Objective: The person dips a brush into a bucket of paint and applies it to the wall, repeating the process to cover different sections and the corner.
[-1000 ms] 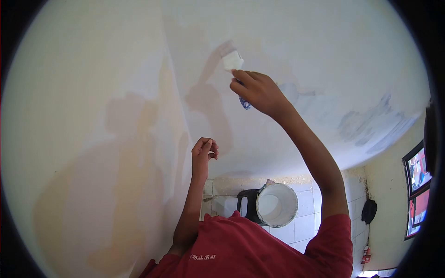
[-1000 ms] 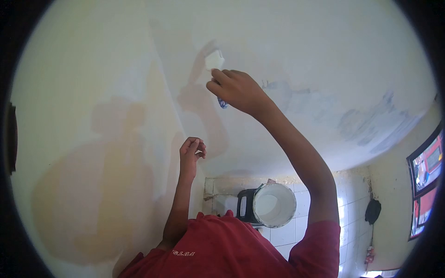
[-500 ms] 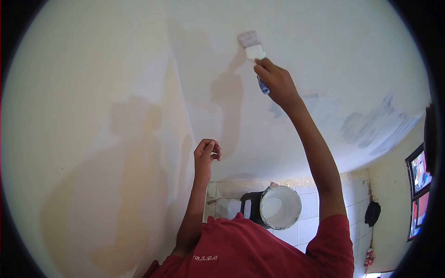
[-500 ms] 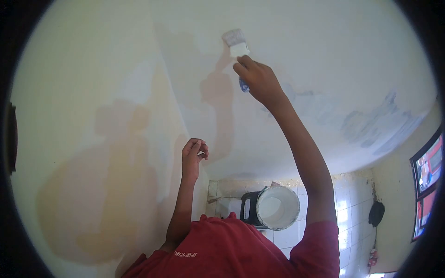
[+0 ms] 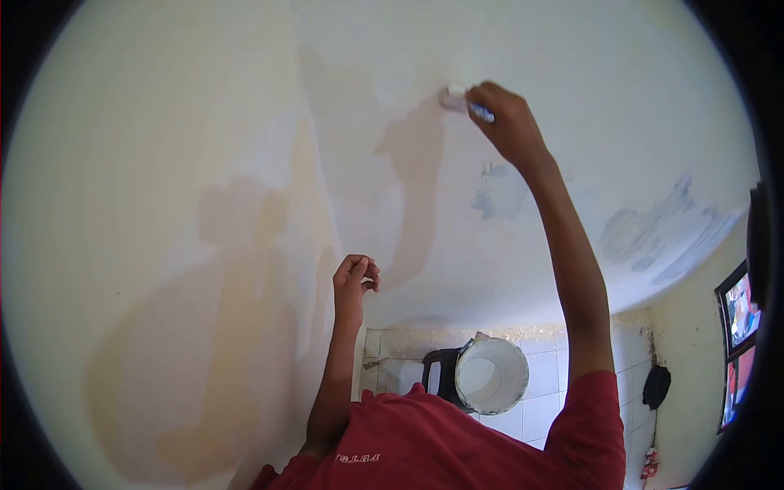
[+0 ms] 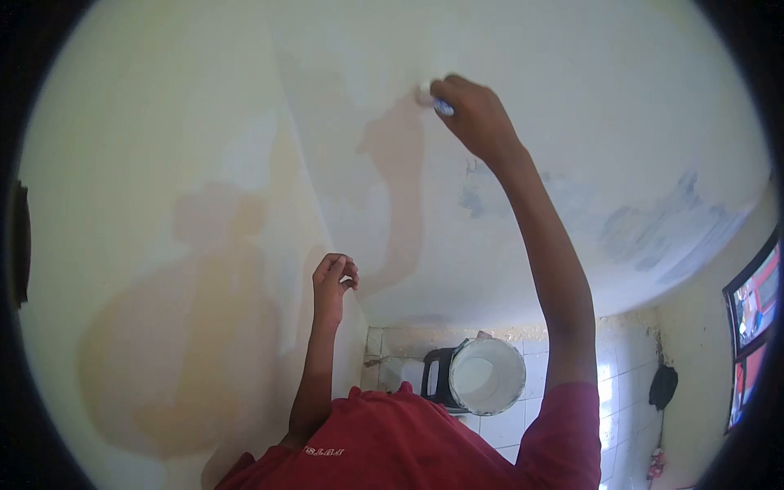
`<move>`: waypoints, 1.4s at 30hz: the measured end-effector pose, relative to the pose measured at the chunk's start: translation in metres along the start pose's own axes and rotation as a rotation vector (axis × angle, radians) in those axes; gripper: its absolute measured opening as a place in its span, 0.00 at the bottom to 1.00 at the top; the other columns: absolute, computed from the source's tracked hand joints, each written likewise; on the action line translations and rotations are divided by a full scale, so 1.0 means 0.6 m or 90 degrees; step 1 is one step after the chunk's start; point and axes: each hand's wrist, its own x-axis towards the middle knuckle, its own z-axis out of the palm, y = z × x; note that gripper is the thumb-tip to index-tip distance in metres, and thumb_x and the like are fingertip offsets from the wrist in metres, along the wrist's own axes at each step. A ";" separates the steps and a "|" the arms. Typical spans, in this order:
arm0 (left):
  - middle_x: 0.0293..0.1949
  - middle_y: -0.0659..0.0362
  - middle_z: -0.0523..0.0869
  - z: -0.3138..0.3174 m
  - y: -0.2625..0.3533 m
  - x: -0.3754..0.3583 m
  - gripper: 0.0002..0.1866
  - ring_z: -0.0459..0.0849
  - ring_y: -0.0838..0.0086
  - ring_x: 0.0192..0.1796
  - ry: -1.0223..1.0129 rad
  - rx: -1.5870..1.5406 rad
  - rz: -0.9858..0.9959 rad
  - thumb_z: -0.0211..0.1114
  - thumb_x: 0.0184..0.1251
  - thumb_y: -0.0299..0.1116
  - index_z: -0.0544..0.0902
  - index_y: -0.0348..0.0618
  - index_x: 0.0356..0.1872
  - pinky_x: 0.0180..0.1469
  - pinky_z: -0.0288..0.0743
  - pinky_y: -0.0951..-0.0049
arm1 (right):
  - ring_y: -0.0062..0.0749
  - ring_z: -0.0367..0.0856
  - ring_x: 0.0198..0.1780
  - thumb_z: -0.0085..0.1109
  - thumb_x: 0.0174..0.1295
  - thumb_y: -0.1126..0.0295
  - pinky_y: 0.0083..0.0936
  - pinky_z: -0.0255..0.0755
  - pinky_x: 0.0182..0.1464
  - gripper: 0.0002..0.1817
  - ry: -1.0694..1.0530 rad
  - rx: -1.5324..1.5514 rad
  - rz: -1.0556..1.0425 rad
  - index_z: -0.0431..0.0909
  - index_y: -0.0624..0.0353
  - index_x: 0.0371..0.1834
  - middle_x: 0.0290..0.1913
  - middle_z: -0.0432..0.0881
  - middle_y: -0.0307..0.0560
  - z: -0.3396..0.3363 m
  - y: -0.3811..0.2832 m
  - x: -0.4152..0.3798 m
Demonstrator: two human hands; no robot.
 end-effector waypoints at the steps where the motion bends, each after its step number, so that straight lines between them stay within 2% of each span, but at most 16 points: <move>1: 0.30 0.60 0.81 -0.002 -0.002 0.002 0.09 0.80 0.76 0.30 0.001 -0.006 -0.010 0.58 0.76 0.35 0.79 0.40 0.38 0.32 0.75 0.74 | 0.50 0.82 0.39 0.65 0.57 0.82 0.35 0.76 0.42 0.11 0.002 -0.004 0.002 0.79 0.64 0.43 0.39 0.81 0.53 -0.007 -0.005 0.017; 3: 0.30 0.60 0.81 -0.004 -0.004 0.006 0.09 0.80 0.77 0.30 0.000 -0.008 -0.020 0.58 0.76 0.35 0.79 0.40 0.38 0.32 0.75 0.74 | 0.50 0.83 0.43 0.62 0.54 0.82 0.38 0.77 0.40 0.16 0.183 -0.037 -0.141 0.79 0.58 0.46 0.41 0.82 0.48 -0.021 -0.016 0.044; 4: 0.30 0.60 0.81 -0.006 -0.006 0.006 0.09 0.80 0.77 0.30 0.002 -0.009 -0.030 0.58 0.76 0.35 0.79 0.40 0.38 0.32 0.75 0.74 | 0.47 0.85 0.43 0.63 0.54 0.82 0.36 0.79 0.40 0.15 0.224 -0.053 -0.170 0.78 0.59 0.45 0.43 0.84 0.46 -0.027 -0.016 0.048; 7: 0.31 0.60 0.80 -0.004 -0.002 0.004 0.09 0.79 0.75 0.31 -0.011 -0.008 -0.025 0.56 0.76 0.35 0.78 0.40 0.38 0.33 0.74 0.72 | 0.45 0.86 0.40 0.64 0.55 0.81 0.36 0.79 0.38 0.14 0.282 -0.042 -0.147 0.79 0.59 0.45 0.42 0.83 0.48 -0.013 -0.021 0.021; 8: 0.31 0.60 0.80 -0.001 0.002 0.003 0.09 0.79 0.75 0.31 -0.007 -0.010 -0.028 0.56 0.76 0.35 0.78 0.40 0.38 0.33 0.74 0.72 | 0.45 0.85 0.37 0.63 0.56 0.80 0.35 0.79 0.37 0.13 0.243 -0.078 -0.137 0.79 0.59 0.45 0.42 0.83 0.50 -0.003 -0.013 0.002; 12: 0.31 0.60 0.81 0.008 0.017 -0.007 0.09 0.80 0.76 0.31 -0.004 -0.012 -0.011 0.56 0.76 0.35 0.79 0.40 0.38 0.32 0.74 0.73 | 0.50 0.84 0.37 0.61 0.58 0.80 0.38 0.79 0.36 0.14 0.072 -0.044 -0.021 0.78 0.60 0.48 0.41 0.81 0.51 0.043 -0.006 -0.115; 15: 0.31 0.60 0.81 0.011 0.019 -0.007 0.09 0.79 0.76 0.31 0.000 -0.011 -0.009 0.55 0.76 0.34 0.78 0.40 0.38 0.33 0.73 0.72 | 0.51 0.83 0.39 0.60 0.57 0.80 0.41 0.77 0.37 0.12 -0.059 0.005 0.045 0.76 0.59 0.45 0.39 0.80 0.50 0.038 -0.027 -0.169; 19: 0.31 0.59 0.82 0.008 0.017 -0.005 0.09 0.80 0.76 0.31 -0.006 -0.023 -0.012 0.57 0.76 0.34 0.79 0.40 0.38 0.32 0.75 0.74 | 0.50 0.82 0.36 0.63 0.58 0.81 0.37 0.76 0.37 0.12 -0.053 0.012 0.035 0.78 0.62 0.45 0.37 0.80 0.52 0.002 -0.034 -0.144; 24: 0.31 0.59 0.82 0.001 0.007 0.000 0.09 0.80 0.76 0.31 -0.016 -0.026 -0.013 0.57 0.76 0.35 0.79 0.40 0.38 0.33 0.75 0.74 | 0.49 0.82 0.37 0.64 0.59 0.80 0.34 0.77 0.39 0.10 -0.033 0.010 -0.059 0.80 0.62 0.44 0.38 0.81 0.51 -0.030 -0.004 0.003; 26: 0.31 0.59 0.82 0.001 0.007 0.003 0.09 0.80 0.76 0.31 -0.018 -0.026 -0.014 0.57 0.76 0.35 0.79 0.40 0.38 0.33 0.75 0.74 | 0.45 0.85 0.39 0.65 0.59 0.80 0.32 0.78 0.40 0.08 0.038 -0.047 -0.093 0.81 0.63 0.42 0.40 0.83 0.50 -0.040 -0.007 0.034; 27: 0.31 0.59 0.82 0.003 0.010 0.001 0.09 0.80 0.76 0.31 -0.017 -0.024 -0.016 0.57 0.76 0.34 0.79 0.40 0.39 0.33 0.75 0.74 | 0.45 0.85 0.39 0.65 0.59 0.80 0.32 0.78 0.40 0.08 0.039 -0.048 -0.094 0.81 0.63 0.42 0.40 0.83 0.50 -0.042 -0.007 0.034; 29: 0.31 0.59 0.82 0.005 0.012 -0.002 0.09 0.80 0.76 0.31 -0.012 -0.021 -0.020 0.57 0.76 0.34 0.79 0.40 0.39 0.33 0.75 0.74 | 0.44 0.84 0.38 0.63 0.56 0.80 0.32 0.78 0.37 0.11 0.186 -0.066 -0.178 0.80 0.58 0.42 0.40 0.84 0.47 -0.052 -0.010 0.018; 32: 0.31 0.59 0.82 0.008 0.012 -0.005 0.09 0.80 0.76 0.30 -0.008 -0.040 -0.017 0.57 0.76 0.34 0.79 0.40 0.38 0.33 0.75 0.73 | 0.42 0.86 0.39 0.64 0.57 0.79 0.31 0.80 0.37 0.10 0.199 -0.078 -0.142 0.80 0.59 0.41 0.43 0.85 0.49 -0.024 0.014 -0.050; 36: 0.31 0.59 0.81 0.004 0.007 -0.001 0.09 0.80 0.76 0.31 -0.008 -0.045 -0.024 0.57 0.76 0.34 0.79 0.40 0.38 0.33 0.75 0.73 | 0.47 0.83 0.35 0.61 0.61 0.78 0.36 0.78 0.37 0.07 0.051 -0.008 -0.053 0.78 0.61 0.42 0.36 0.81 0.52 0.042 0.015 -0.170; 38: 0.31 0.60 0.81 0.003 0.003 0.001 0.09 0.80 0.76 0.31 -0.012 -0.053 -0.035 0.57 0.76 0.34 0.79 0.40 0.38 0.33 0.75 0.73 | 0.47 0.84 0.38 0.61 0.59 0.79 0.37 0.79 0.37 0.08 -0.012 0.012 -0.024 0.76 0.61 0.41 0.38 0.80 0.52 0.069 -0.003 -0.215; 42: 0.31 0.60 0.81 -0.003 -0.004 0.007 0.09 0.79 0.77 0.31 -0.021 -0.070 -0.041 0.57 0.76 0.33 0.79 0.40 0.38 0.33 0.75 0.73 | 0.48 0.83 0.40 0.61 0.56 0.79 0.37 0.80 0.38 0.09 -0.067 0.048 -0.018 0.74 0.61 0.40 0.40 0.80 0.52 0.080 -0.076 -0.199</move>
